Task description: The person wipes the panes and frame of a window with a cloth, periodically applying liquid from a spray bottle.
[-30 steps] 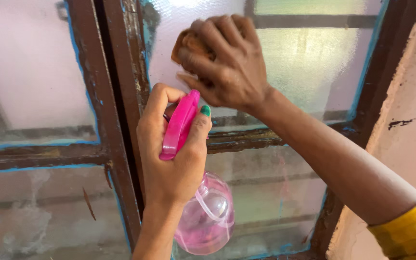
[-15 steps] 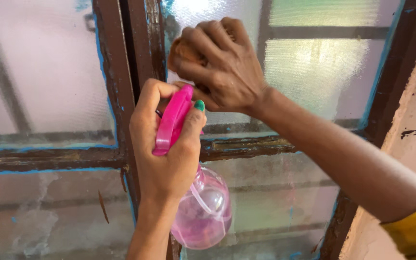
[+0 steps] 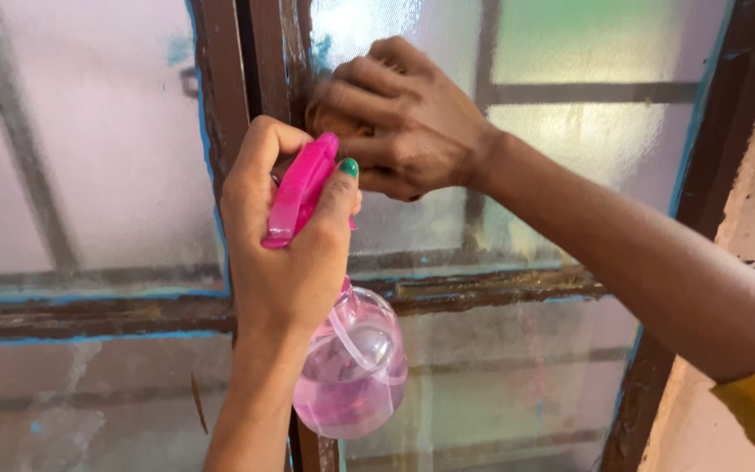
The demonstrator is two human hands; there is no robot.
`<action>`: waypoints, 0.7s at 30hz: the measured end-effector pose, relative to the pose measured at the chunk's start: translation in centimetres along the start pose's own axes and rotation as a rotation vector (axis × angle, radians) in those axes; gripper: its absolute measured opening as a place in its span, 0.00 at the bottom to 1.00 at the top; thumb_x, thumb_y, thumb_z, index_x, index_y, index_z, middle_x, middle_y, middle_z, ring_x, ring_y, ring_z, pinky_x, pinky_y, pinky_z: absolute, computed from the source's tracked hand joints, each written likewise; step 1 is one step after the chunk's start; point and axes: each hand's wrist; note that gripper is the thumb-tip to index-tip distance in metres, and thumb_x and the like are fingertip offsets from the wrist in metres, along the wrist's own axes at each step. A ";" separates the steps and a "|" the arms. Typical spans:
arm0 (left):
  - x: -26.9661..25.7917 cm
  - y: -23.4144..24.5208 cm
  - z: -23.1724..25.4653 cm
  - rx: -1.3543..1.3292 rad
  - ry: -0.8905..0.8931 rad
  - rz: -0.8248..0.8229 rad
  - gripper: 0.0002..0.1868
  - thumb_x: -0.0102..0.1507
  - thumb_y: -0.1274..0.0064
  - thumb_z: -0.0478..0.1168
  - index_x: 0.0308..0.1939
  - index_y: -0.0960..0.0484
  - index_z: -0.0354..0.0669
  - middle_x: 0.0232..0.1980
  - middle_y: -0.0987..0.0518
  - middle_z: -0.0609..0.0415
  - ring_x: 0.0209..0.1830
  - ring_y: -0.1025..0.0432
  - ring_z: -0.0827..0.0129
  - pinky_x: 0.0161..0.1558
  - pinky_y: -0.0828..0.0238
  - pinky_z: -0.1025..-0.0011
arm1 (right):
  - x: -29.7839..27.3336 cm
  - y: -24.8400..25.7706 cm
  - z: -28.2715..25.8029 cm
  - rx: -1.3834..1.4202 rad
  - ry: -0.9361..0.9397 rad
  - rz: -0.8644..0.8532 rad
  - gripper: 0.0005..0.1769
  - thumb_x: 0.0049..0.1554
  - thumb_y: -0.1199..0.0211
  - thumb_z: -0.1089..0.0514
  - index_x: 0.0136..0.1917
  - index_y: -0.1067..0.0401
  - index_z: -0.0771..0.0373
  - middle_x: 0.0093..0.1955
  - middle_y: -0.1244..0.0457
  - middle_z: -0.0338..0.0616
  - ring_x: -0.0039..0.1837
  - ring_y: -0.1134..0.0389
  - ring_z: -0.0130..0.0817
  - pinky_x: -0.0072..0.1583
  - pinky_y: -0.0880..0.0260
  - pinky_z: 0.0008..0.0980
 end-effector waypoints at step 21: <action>4.2 0.2 0.0 -0.010 -0.139 -0.017 0.09 0.66 0.48 0.28 0.37 0.33 0.40 0.31 0.25 0.57 0.29 0.30 0.79 0.31 0.32 0.76 | 2.0 -0.1 4.4 -0.103 -0.175 0.132 0.10 0.64 0.35 0.49 0.54 0.22 0.55 0.63 0.37 0.44 0.65 0.37 0.42 0.64 0.39 0.46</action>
Point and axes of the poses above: each hand's wrist, its own x-axis towards the middle knuckle, its own y-axis out of the back of the hand, z = x × y
